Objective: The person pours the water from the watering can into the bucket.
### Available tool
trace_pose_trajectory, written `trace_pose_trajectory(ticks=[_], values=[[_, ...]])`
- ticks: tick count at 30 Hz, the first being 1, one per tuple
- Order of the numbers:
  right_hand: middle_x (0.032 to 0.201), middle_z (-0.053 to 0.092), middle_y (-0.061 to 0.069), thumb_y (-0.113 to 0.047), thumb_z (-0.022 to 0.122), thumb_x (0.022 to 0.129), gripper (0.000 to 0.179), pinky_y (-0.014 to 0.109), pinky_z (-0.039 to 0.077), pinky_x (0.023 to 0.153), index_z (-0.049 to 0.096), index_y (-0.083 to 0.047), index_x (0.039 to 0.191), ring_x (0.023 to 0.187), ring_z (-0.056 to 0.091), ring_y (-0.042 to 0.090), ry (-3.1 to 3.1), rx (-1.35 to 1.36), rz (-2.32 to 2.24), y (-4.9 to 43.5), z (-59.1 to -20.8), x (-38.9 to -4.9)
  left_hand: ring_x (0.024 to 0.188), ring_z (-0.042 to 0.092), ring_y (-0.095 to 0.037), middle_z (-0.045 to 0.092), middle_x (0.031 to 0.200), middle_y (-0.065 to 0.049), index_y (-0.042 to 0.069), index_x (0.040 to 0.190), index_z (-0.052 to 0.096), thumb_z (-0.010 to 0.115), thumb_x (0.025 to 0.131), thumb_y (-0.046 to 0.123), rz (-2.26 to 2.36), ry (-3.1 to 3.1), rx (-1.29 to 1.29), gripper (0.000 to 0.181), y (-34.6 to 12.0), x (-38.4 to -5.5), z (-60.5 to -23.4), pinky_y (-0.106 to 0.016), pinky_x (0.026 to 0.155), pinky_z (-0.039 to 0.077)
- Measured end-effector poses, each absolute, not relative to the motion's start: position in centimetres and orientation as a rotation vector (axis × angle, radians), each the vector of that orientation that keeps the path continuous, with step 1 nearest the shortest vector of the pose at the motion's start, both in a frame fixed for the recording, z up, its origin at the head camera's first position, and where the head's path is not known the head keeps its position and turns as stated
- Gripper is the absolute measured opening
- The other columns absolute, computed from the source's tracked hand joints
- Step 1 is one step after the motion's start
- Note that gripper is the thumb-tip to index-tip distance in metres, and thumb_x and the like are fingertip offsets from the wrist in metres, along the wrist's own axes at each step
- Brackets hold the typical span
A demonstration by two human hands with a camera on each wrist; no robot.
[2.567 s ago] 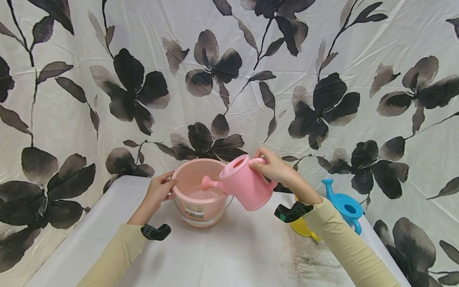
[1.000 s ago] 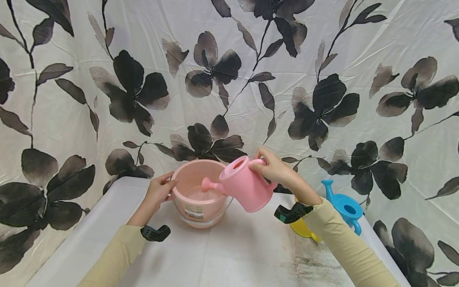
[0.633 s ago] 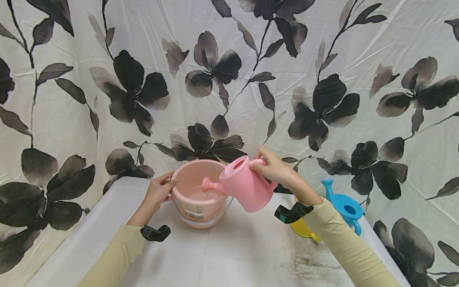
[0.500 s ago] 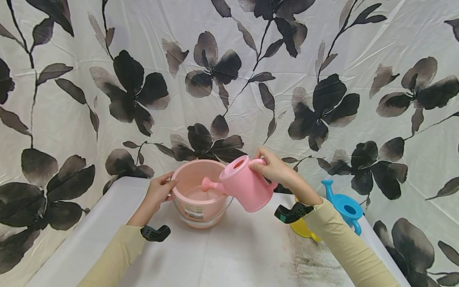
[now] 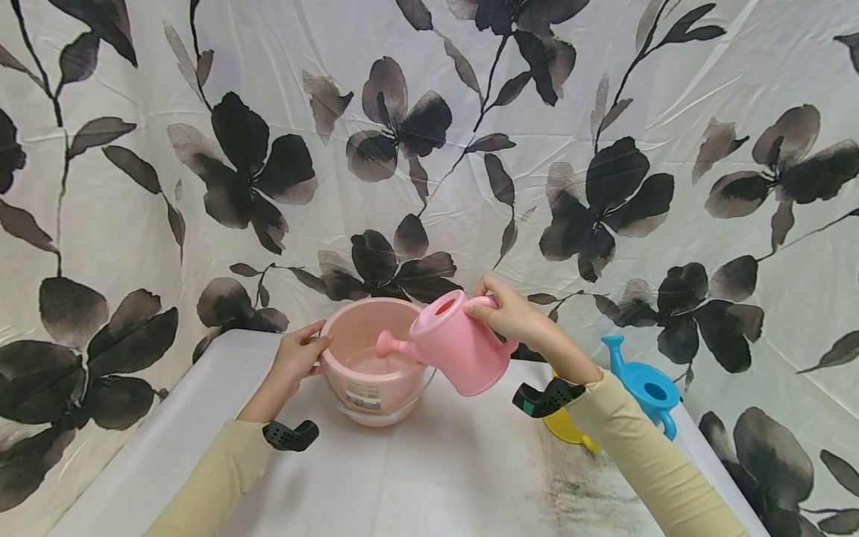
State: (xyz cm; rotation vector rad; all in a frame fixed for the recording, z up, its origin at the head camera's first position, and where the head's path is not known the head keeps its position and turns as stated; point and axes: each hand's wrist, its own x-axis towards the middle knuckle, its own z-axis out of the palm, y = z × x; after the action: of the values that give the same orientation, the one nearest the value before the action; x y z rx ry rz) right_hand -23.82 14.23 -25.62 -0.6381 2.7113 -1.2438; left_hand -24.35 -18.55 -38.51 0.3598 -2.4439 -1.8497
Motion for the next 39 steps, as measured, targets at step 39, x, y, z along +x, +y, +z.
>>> trace_pose_trajectory(ticks=[39], values=[[0.085,0.049,0.010,-0.011,0.053,0.096,0.015,0.025,0.045,0.061,0.042,-0.002,0.094,0.077,0.051,0.021,2.683,-0.658,-1.283,14.39,-25.53,-23.69,0.068,0.051,-0.002,0.050,0.114,-0.016,0.007,0.149,0.033,0.050,0.099,0.018,-1.852,-2.447,0.365,0.054,-18.30,-24.04,-38.37,-0.014,0.057,0.053]])
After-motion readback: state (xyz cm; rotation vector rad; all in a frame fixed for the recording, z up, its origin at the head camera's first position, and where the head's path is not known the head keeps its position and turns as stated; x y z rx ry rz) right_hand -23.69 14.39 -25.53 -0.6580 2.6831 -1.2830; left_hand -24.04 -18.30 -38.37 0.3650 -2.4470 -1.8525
